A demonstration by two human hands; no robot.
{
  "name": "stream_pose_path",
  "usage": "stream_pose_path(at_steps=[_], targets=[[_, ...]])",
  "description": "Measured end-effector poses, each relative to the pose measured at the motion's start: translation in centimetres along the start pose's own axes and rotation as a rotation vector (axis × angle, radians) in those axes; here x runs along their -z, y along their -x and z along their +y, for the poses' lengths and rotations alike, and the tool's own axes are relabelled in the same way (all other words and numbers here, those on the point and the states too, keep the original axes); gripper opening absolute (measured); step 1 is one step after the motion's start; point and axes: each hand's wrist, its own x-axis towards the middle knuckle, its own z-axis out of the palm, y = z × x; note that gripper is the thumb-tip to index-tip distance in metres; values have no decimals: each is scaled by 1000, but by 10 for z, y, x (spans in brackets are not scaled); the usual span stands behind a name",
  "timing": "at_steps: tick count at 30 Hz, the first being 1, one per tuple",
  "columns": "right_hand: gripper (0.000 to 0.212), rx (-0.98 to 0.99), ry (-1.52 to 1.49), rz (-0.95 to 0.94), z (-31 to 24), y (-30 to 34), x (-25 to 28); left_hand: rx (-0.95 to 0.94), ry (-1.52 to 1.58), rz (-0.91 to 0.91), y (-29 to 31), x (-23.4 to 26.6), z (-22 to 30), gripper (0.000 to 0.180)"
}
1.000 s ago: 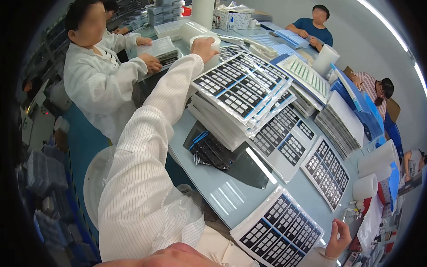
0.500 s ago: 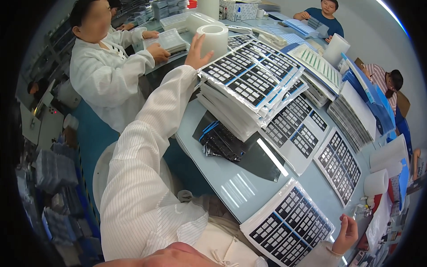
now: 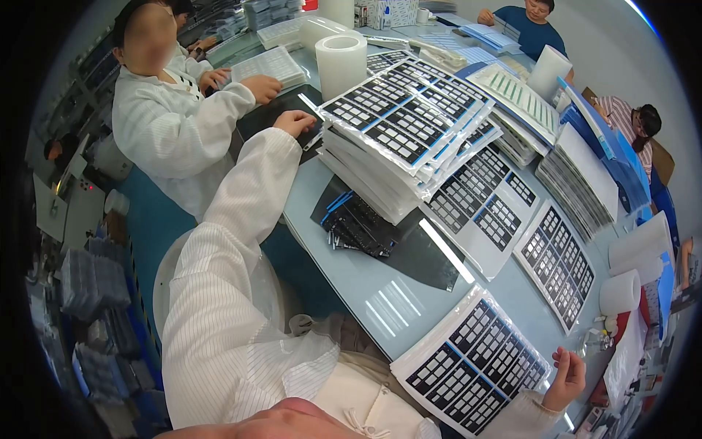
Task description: Assembling small rectangular parts onto a grid sheet at a factory workstation.
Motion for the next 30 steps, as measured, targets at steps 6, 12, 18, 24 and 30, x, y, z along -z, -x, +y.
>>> stream_pose_path(at_steps=[6, 12, 18, 24, 30], targets=[[15, -10, 15, -3, 6, 1, 3, -416, -345, 294, -3, 1, 18, 39], [15, -34, 16, 2, 1, 1, 2, -215, -131, 222, -41, -18, 61, 61], [15, -62, 42, 33, 10, 5, 6, -11, -33, 332, -39, -24, 69, 62], [15, -80, 36, 30, 18, -5, 8, 71, -757, 580, -77, 37, -25, 67], [14, -138, 32, 68, 36, 4, 17, 76, -879, 489, -77, 23, -26, 75]])
